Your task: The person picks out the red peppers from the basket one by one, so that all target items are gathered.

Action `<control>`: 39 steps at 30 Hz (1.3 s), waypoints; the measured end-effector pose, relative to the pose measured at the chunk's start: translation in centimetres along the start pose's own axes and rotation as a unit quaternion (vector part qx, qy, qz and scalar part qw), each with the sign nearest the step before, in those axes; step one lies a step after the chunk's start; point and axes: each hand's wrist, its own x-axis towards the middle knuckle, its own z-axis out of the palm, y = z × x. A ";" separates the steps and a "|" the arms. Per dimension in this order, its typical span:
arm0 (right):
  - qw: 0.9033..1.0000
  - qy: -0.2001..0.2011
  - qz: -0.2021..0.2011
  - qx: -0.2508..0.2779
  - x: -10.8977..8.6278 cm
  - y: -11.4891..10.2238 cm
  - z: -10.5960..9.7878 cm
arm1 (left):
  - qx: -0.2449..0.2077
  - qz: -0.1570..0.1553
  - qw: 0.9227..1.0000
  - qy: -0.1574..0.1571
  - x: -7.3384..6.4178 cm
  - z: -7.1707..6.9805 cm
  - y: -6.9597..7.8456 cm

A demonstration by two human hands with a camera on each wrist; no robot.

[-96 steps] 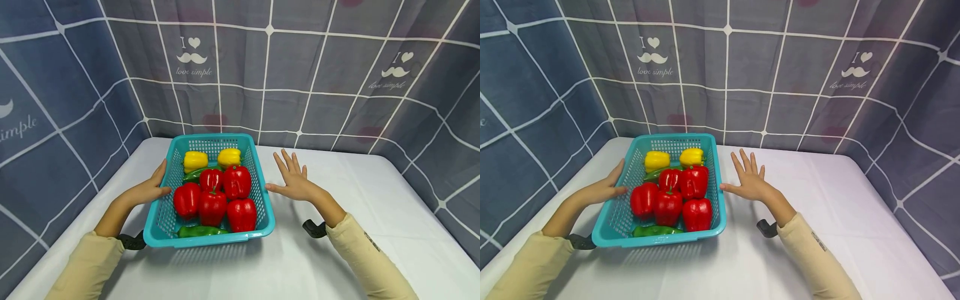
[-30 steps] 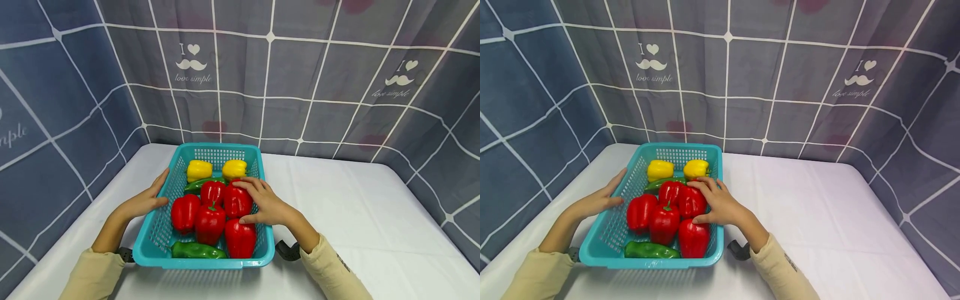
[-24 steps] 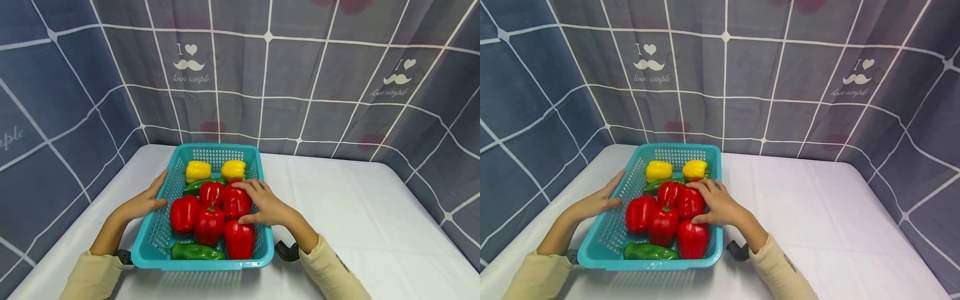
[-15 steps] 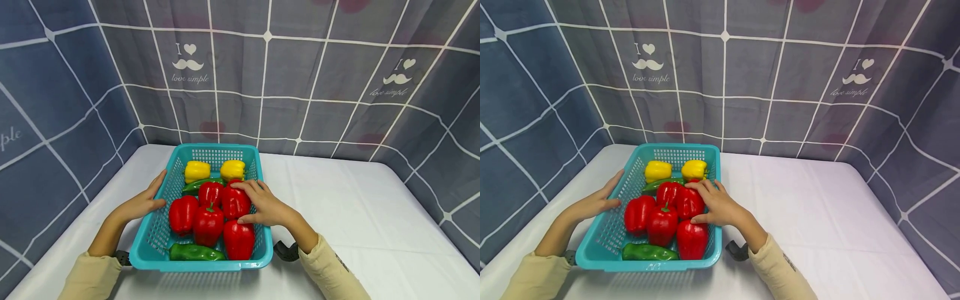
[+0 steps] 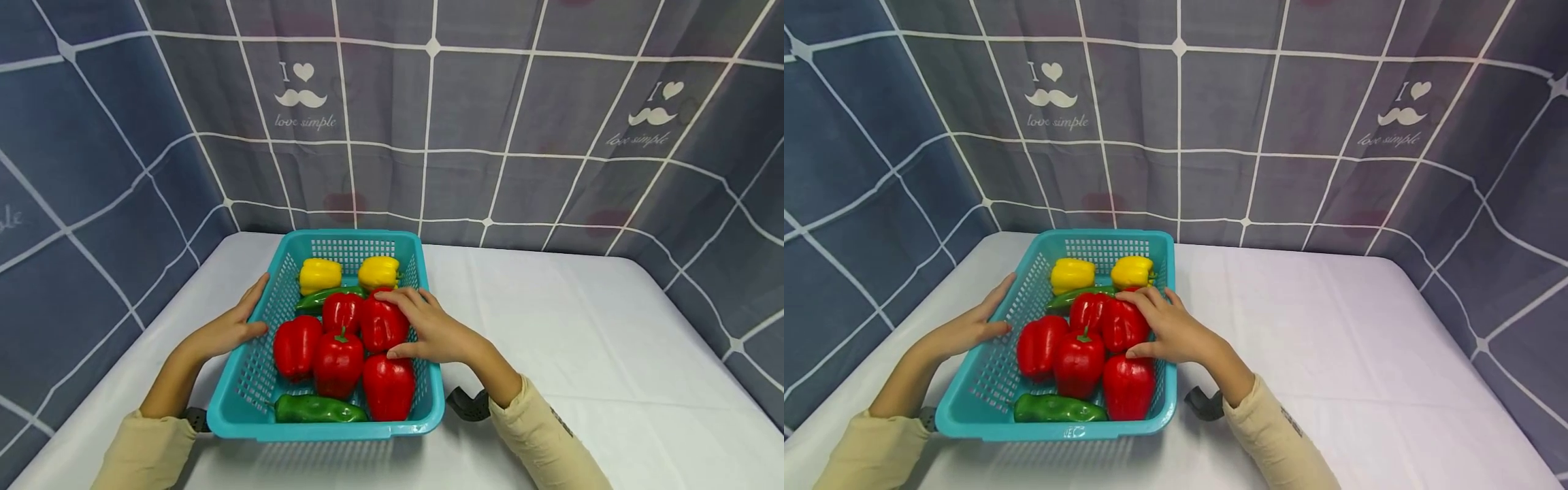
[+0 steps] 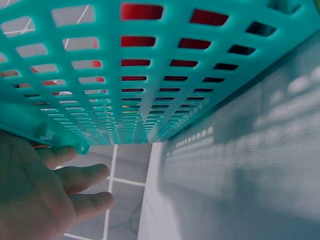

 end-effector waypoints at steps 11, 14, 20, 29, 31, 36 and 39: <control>0.995 0.044 -0.013 0.087 -0.1 0.3 -1.2 | -0.005 0.002 1.000 -0.002 0.0 0.0 0.0; 0.994 0.059 -0.010 0.093 -0.3 0.5 -1.7 | -0.005 0.001 1.000 -0.004 0.0 -0.1 0.0; 0.992 0.079 -0.014 0.095 -0.5 0.8 -2.6 | -0.003 -0.001 1.000 -0.001 0.0 -0.1 -0.1; 0.991 0.102 0.001 0.089 -1.0 1.8 -3.7 | -0.006 0.002 1.000 0.001 0.1 0.0 0.0; 0.990 0.107 0.006 0.092 -1.1 2.0 -3.9 | -0.006 0.002 1.000 0.002 0.2 0.0 0.1; 0.988 0.122 0.024 0.096 -1.3 2.5 -4.4 | -0.009 0.008 1.000 0.003 0.2 0.0 0.0; 0.986 0.131 0.034 0.102 -1.5 3.0 -4.7 | -0.030 0.014 0.999 -0.004 0.1 0.1 -0.2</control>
